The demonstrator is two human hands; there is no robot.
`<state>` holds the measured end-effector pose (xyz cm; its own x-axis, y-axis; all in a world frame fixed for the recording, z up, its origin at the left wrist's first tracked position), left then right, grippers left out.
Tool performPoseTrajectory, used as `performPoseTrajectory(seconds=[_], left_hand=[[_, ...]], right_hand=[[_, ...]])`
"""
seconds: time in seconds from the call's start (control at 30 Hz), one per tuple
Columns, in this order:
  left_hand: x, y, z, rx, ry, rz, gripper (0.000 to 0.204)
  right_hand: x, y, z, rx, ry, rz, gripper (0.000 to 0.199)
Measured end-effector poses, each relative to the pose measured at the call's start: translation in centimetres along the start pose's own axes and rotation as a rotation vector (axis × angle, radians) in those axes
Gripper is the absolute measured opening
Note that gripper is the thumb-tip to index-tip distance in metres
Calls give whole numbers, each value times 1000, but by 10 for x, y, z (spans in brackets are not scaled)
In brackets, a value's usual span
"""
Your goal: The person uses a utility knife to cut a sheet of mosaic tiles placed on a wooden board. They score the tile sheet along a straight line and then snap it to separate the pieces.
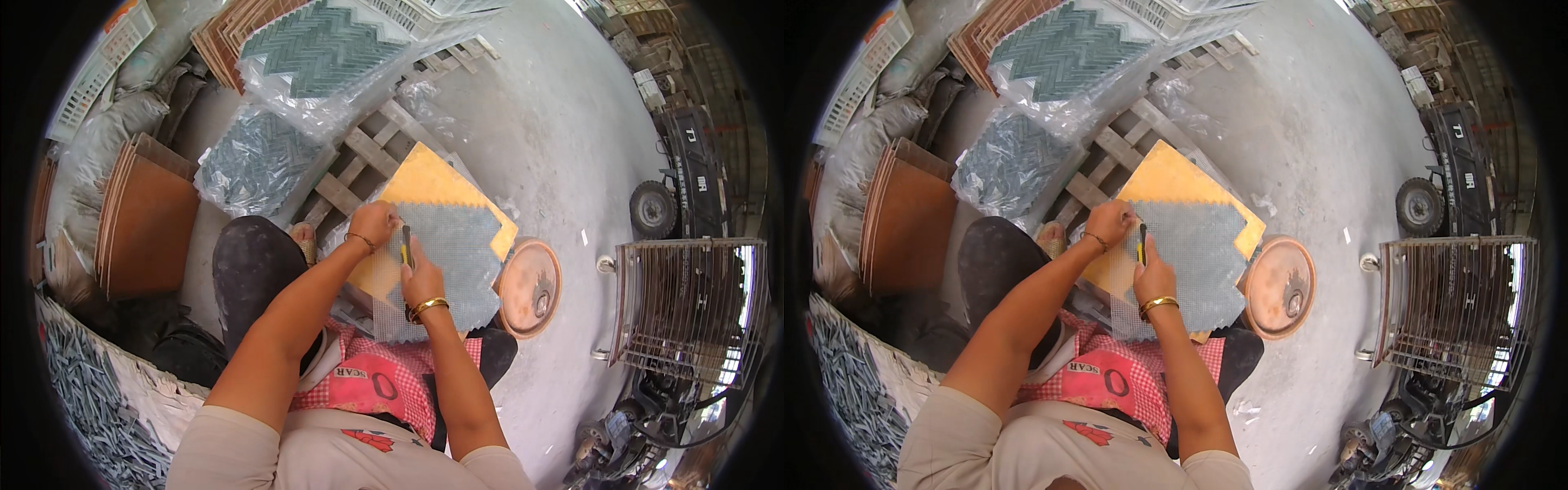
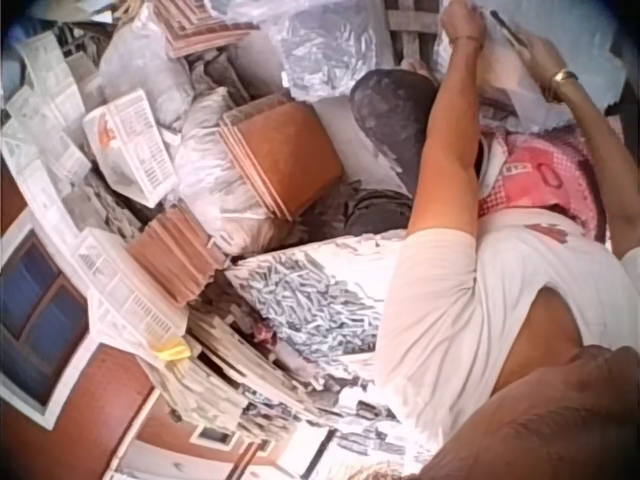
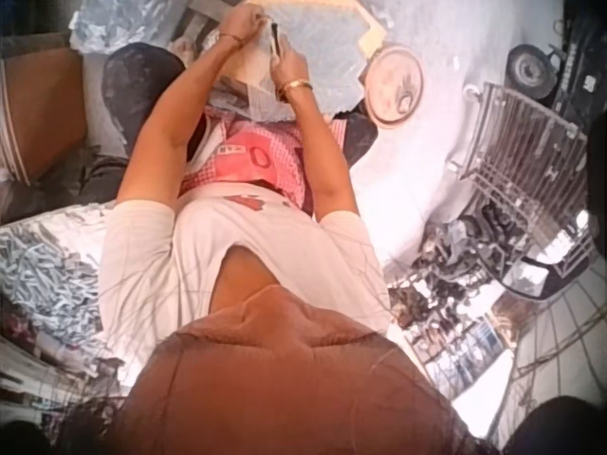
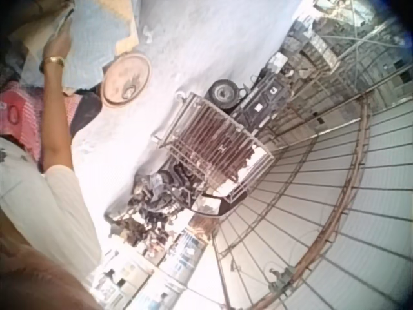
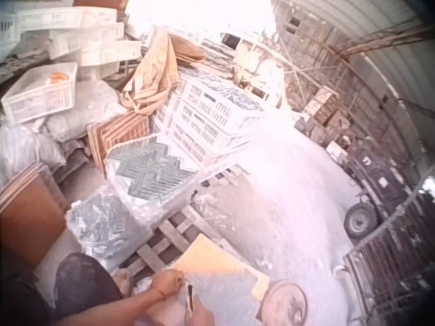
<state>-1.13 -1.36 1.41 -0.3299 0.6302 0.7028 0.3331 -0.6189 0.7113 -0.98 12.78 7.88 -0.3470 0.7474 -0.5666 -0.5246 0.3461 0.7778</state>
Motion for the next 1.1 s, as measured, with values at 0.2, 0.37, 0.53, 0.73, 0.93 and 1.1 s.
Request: performPoseTrajectory(seconds=[0.2, 0.37, 0.53, 0.73, 0.93, 1.1], left_hand=[[0, 4, -2, 20, -7, 62, 5], [-2, 5, -3, 1, -8, 81, 5], [-1, 4, -2, -3, -36, 50, 6], [-1, 4, -3, 13, -38, 94, 7], [-4, 3, -5, -6, -49, 89, 7], [-2, 4, -4, -15, -51, 123, 7]], right_hand=[[4, -11, -2, -37, -96, -118, 56], [-6, -11, 1, -58, -134, -117, 56], [-11, -15, 13, -35, -51, -73, 57], [-9, -22, 15, -32, -47, -80, 59], [-12, -35, 28, -30, -56, -52, 56], [-4, -35, 34, 15, -34, -126, 56]])
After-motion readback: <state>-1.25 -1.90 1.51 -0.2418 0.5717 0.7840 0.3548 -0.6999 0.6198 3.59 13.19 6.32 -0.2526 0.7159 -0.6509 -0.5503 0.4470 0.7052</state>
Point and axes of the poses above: each hand's wrist, its own z-axis away from the middle knuckle, its own y-axis out of the back of the hand, x = y × z, the point moved 6 cm from there along -z, towards the middle knuckle, and after that the axes turned 8 degrees about -z, right-handed, at the moved point
